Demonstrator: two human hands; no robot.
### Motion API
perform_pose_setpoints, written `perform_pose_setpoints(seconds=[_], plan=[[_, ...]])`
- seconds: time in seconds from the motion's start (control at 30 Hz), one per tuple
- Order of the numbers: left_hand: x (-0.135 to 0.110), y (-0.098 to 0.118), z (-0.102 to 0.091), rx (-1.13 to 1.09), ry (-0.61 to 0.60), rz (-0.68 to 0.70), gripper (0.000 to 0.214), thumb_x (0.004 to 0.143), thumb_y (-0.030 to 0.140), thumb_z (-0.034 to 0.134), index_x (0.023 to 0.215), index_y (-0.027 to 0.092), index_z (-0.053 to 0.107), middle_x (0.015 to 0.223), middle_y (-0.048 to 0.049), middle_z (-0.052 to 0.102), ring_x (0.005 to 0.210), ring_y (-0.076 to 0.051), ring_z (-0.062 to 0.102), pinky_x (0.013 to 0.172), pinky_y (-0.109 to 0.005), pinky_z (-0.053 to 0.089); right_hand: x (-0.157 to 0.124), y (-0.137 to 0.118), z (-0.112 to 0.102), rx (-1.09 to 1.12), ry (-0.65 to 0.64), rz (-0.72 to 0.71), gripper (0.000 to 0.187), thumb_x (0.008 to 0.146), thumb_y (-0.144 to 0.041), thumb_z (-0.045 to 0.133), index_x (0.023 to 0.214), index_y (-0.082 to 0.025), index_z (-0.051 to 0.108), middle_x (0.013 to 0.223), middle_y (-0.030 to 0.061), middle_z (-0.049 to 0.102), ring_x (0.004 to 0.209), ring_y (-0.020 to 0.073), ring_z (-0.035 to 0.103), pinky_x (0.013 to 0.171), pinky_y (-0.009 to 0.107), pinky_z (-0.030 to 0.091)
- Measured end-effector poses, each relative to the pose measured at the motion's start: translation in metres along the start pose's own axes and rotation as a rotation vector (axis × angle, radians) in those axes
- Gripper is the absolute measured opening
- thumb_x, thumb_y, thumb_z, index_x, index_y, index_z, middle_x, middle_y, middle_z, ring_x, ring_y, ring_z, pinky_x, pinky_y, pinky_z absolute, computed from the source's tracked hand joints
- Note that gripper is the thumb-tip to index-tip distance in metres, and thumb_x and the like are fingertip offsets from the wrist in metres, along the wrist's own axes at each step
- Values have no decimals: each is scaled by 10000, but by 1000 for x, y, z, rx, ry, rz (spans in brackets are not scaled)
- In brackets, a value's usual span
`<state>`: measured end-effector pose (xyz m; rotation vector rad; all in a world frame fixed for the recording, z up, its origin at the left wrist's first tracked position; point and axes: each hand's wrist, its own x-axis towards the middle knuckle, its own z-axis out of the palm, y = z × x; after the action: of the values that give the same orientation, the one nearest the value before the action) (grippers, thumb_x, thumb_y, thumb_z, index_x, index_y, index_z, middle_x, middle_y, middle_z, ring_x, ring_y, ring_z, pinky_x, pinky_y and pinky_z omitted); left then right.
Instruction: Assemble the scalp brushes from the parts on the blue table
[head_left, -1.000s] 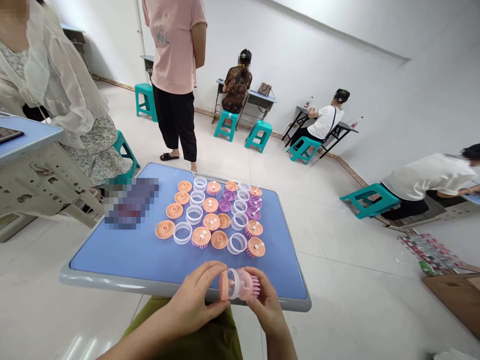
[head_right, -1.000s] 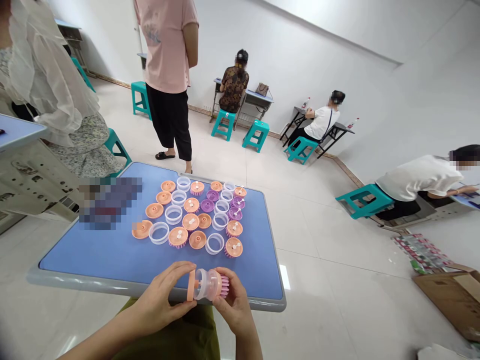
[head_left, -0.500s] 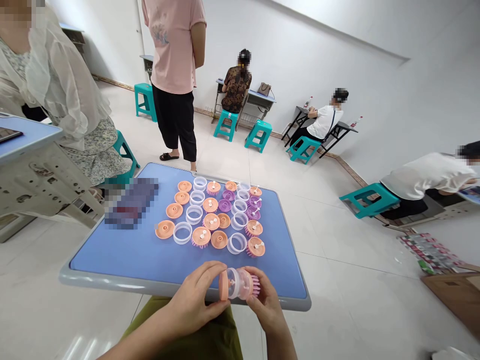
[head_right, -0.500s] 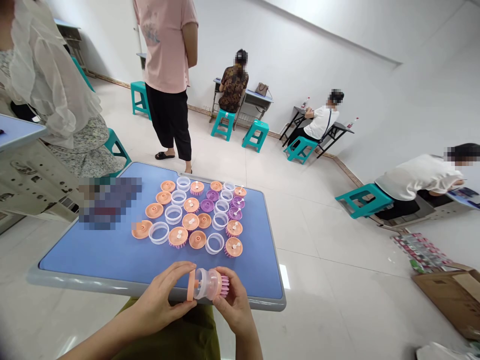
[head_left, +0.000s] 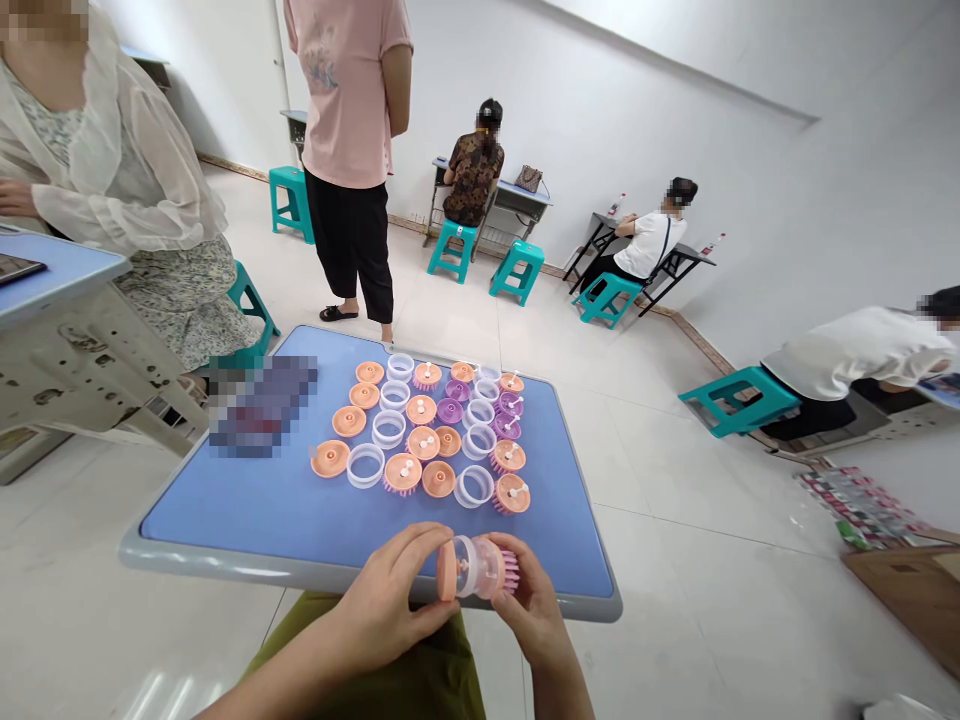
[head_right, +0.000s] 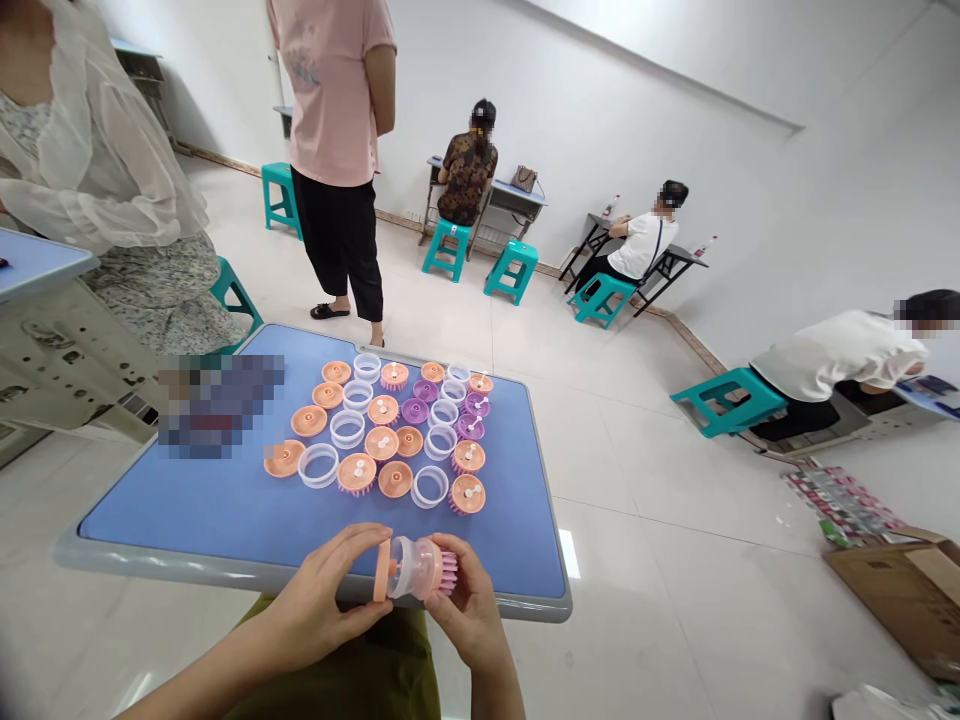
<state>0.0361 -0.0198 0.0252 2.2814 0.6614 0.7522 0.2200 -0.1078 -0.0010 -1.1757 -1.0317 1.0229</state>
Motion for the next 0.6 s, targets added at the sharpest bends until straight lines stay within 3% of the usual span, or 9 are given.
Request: perform_pose_setpoints(seconds=[0.6], plan=[[-1,-2,2,7,-1,13,532,720,182,601,1196,238,370,1161,-73,580,1081,-211,543,896,-327,474,-1,3,-2,7,-6,4,399,728,-391,647,1101,-294,544,1030,38,590,900,185,565,773,263,478]])
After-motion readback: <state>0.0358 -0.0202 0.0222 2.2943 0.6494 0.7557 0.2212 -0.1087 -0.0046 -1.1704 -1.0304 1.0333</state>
